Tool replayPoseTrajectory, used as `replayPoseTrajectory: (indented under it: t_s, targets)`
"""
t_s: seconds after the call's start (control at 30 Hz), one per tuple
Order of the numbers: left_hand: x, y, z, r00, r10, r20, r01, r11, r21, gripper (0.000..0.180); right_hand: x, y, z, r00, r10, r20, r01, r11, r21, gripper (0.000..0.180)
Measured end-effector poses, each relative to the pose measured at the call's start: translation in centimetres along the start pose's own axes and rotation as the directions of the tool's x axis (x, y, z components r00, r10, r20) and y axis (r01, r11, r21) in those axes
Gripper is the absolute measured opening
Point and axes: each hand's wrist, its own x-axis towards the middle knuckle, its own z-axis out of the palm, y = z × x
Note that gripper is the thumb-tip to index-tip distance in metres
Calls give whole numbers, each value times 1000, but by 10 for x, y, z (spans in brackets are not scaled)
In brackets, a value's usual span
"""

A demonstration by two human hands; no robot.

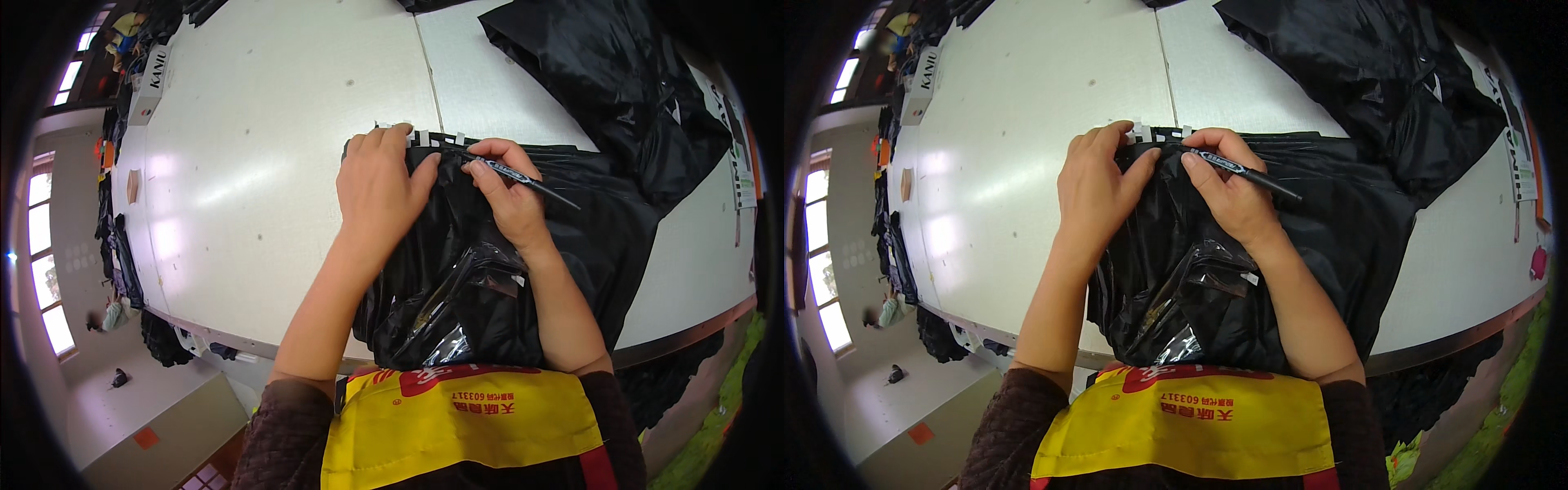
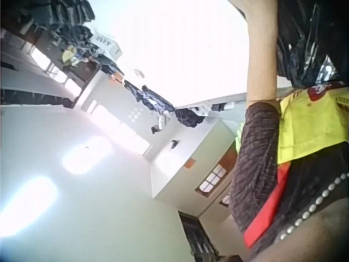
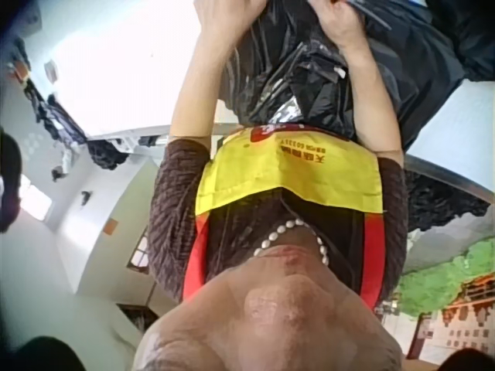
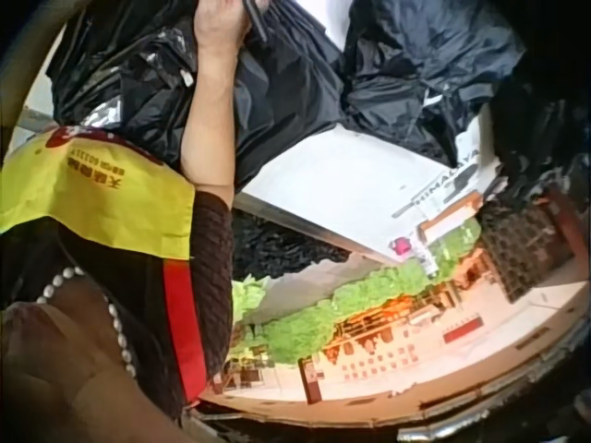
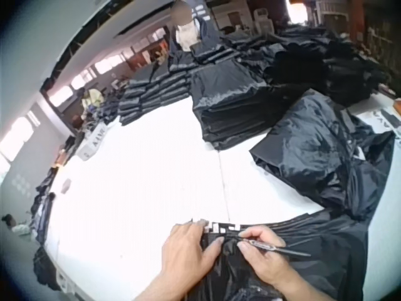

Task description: The person folds a black jacket on a white table, smoothing and aligning the fabric. They then place the folded jacket on a stack and write on small white tags attached to the jacket using a pen.

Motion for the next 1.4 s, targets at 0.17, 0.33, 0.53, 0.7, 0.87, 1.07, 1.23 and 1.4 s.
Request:
replayPoseTrajectory:
  t_s: [0.17,0.33,0.53,0.7,0.87,1.07,1.23,1.4]
  targets:
    - [14,-15,-5,944,-173,281,232,953,-193,30,1,-7,6,999,-26,-19,24,996,-84,16]
    - [21,-23,-6,880,-207,427,392,824,-409,27,11,-19,17,983,-183,19,184,965,-186,16]
    - [23,-29,4,872,-243,425,445,753,-484,25,14,1,20,994,-105,-18,103,989,-103,17]
    - [24,-32,9,849,-278,450,498,705,-505,23,16,4,24,984,-177,-25,170,970,-174,16]
    - [25,-31,9,834,-316,452,526,704,-477,22,18,7,26,973,-230,17,227,942,-248,15]
    - [23,-34,10,830,-308,465,536,671,-512,23,19,4,27,969,-246,21,240,918,-314,14]
    - [22,-34,11,842,-294,452,517,679,-521,24,19,4,28,965,-259,31,255,911,-324,15]
    - [22,-33,11,843,-293,451,516,676,-526,24,19,8,27,969,-245,35,245,930,-275,14]
